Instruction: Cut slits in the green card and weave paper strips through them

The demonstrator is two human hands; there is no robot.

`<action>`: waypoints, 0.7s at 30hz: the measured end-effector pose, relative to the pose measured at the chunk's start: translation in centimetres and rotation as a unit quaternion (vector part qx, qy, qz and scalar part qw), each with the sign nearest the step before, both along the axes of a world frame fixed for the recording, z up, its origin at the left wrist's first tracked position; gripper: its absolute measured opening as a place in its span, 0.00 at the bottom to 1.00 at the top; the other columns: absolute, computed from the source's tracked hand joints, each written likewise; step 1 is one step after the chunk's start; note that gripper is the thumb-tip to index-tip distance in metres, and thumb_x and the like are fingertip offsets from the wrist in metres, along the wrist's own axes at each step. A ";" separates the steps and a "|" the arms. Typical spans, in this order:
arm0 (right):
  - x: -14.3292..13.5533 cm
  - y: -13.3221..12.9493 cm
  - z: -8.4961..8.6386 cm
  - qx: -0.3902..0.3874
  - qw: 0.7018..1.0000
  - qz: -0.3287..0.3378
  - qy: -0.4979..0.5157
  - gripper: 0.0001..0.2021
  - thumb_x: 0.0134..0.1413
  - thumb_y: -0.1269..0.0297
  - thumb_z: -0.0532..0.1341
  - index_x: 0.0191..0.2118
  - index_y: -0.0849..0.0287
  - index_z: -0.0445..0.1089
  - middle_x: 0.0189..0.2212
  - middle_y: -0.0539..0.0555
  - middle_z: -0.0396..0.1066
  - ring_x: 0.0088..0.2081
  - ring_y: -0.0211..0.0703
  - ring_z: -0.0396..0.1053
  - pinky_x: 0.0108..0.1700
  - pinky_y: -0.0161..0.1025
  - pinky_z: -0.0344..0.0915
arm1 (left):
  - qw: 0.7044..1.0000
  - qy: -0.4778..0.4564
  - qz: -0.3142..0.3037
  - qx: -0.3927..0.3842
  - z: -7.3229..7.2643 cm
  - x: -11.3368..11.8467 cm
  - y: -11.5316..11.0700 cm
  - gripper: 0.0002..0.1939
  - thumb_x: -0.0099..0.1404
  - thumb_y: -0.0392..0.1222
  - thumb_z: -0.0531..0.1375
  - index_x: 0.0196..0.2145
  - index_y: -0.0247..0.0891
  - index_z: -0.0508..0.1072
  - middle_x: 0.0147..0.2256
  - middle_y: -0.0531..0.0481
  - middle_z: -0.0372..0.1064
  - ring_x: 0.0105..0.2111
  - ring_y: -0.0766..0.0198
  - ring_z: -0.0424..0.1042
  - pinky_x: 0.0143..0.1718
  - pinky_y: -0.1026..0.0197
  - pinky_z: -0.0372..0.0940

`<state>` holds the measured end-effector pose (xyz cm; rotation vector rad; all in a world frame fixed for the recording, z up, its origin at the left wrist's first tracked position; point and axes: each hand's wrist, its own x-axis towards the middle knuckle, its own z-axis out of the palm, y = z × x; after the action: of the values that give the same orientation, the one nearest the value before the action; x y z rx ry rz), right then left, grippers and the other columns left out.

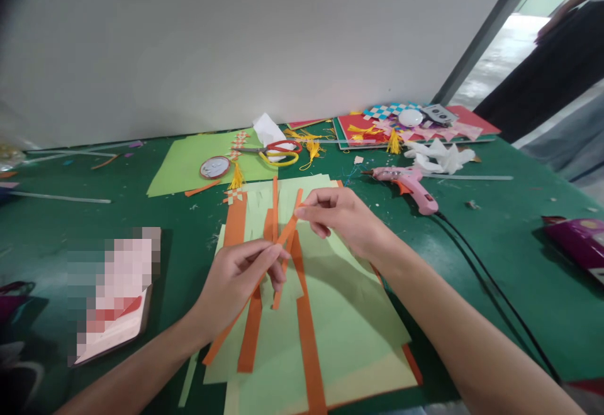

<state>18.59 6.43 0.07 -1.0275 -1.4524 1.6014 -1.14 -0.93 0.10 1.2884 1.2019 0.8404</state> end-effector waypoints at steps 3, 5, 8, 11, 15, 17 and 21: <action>0.5 0.6 -0.2 0.002 0.998 -0.051 0.044 0.10 0.52 0.65 0.67 0.24 0.60 0.69 0.14 0.44 0.57 0.18 0.30 0.54 0.23 0.35 0.46 | 1.000 0.002 0.001 0.003 0.1 0.0 0.0 0.14 0.69 0.45 0.57 0.29 0.35 0.75 0.22 0.52 0.71 0.21 0.70 0.71 0.21 0.70 0.63; 0.7 0.8 -0.2 -0.004 0.995 -0.074 0.065 0.11 0.52 0.65 0.67 0.23 0.60 0.67 0.15 0.43 0.55 0.18 0.30 0.55 0.23 0.35 0.45 | 1.000 0.003 0.002 0.003 0.1 0.0 0.0 0.14 0.69 0.45 0.56 0.30 0.35 0.75 0.22 0.52 0.71 0.21 0.70 0.71 0.21 0.70 0.63; 0.7 0.8 -0.1 -0.010 0.997 -0.057 0.056 0.10 0.54 0.64 0.65 0.25 0.59 0.67 0.15 0.43 0.52 0.19 0.31 0.56 0.23 0.34 0.48 | 1.000 -0.010 0.009 0.002 0.0 0.0 0.2 0.14 0.70 0.44 0.56 0.30 0.36 0.74 0.22 0.53 0.71 0.21 0.70 0.71 0.23 0.70 0.64; 0.2 0.3 0.3 -0.016 0.999 0.033 -0.011 0.07 0.54 0.63 0.64 0.29 0.60 0.69 0.17 0.45 0.59 0.20 0.32 0.58 0.23 0.34 0.51 | 1.000 -0.017 0.019 0.006 -0.1 0.0 0.2 0.13 0.70 0.42 0.55 0.30 0.36 0.74 0.21 0.54 0.71 0.21 0.70 0.72 0.26 0.69 0.66; -0.8 -0.6 0.4 -0.023 0.988 0.125 -0.091 0.07 0.54 0.61 0.63 0.30 0.60 0.69 0.20 0.46 0.63 0.21 0.33 0.60 0.24 0.33 0.54 | 1.000 -0.011 0.016 0.003 0.1 0.1 0.1 0.13 0.70 0.42 0.55 0.29 0.36 0.73 0.21 0.54 0.71 0.21 0.70 0.71 0.24 0.69 0.63; -1.2 -0.8 0.1 -0.026 0.984 0.139 -0.108 0.08 0.53 0.61 0.64 0.30 0.60 0.68 0.20 0.46 0.64 0.22 0.34 0.61 0.24 0.34 0.55 | 1.000 -0.006 0.013 -0.003 0.1 0.1 0.1 0.15 0.70 0.43 0.55 0.27 0.36 0.72 0.21 0.53 0.71 0.20 0.70 0.70 0.22 0.70 0.62; -1.6 -1.0 -0.6 -0.019 0.982 0.141 -0.126 0.07 0.52 0.63 0.62 0.28 0.60 0.67 0.18 0.47 0.64 0.22 0.35 0.60 0.24 0.34 0.55 | 1.000 -0.002 0.000 -0.012 -0.2 0.1 0.2 0.15 0.70 0.45 0.55 0.28 0.37 0.72 0.22 0.53 0.71 0.21 0.69 0.70 0.21 0.70 0.61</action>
<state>16.99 5.47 -0.49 -1.1182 -1.8113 1.7508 -1.05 -0.78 -0.10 1.2657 1.2051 0.8262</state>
